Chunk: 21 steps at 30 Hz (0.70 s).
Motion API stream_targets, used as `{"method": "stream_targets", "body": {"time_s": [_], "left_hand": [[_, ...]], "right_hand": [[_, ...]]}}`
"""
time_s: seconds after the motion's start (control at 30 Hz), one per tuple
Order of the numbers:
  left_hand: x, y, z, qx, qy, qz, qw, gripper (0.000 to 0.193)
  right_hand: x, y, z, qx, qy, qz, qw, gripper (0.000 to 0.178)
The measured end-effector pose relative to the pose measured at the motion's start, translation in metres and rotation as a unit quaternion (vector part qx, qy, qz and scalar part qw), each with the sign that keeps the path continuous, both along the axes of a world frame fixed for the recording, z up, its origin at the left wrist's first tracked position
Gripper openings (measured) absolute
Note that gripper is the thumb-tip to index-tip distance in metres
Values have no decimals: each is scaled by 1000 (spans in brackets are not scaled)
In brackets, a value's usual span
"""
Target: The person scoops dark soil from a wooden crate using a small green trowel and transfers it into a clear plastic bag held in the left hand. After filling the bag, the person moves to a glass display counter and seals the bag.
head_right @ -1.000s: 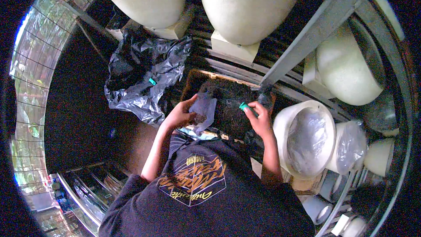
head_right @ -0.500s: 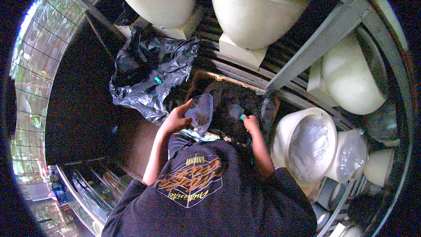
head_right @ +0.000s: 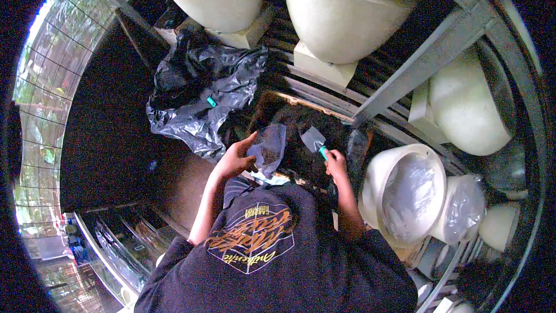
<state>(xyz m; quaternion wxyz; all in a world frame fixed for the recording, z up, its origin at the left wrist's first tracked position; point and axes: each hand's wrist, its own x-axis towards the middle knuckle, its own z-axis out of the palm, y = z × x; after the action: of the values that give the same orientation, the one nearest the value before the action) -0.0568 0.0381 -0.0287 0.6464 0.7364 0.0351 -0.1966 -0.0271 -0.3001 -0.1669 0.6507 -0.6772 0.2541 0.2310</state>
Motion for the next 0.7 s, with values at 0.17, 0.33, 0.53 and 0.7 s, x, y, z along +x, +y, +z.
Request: {"method": "stream_targets", "body": {"time_s": [0.17,0.33,0.53,0.7], "left_hand": [[20,-14,-4,9,-26,-59,998,76],[36,-22,4,25,-5,-83,996,76],[31,-21,18,28,24,-68,997,76],[17,-6,30,35,47,-33,998,76]], "right_hand": [[-4,-9,83,-23,-229,46,972,14],[2,3,142,-113,-394,70,910,13],[-1,-44,23,-276,-253,75,924,25],[4,-19,-57,-246,40,90,964,35]]}}
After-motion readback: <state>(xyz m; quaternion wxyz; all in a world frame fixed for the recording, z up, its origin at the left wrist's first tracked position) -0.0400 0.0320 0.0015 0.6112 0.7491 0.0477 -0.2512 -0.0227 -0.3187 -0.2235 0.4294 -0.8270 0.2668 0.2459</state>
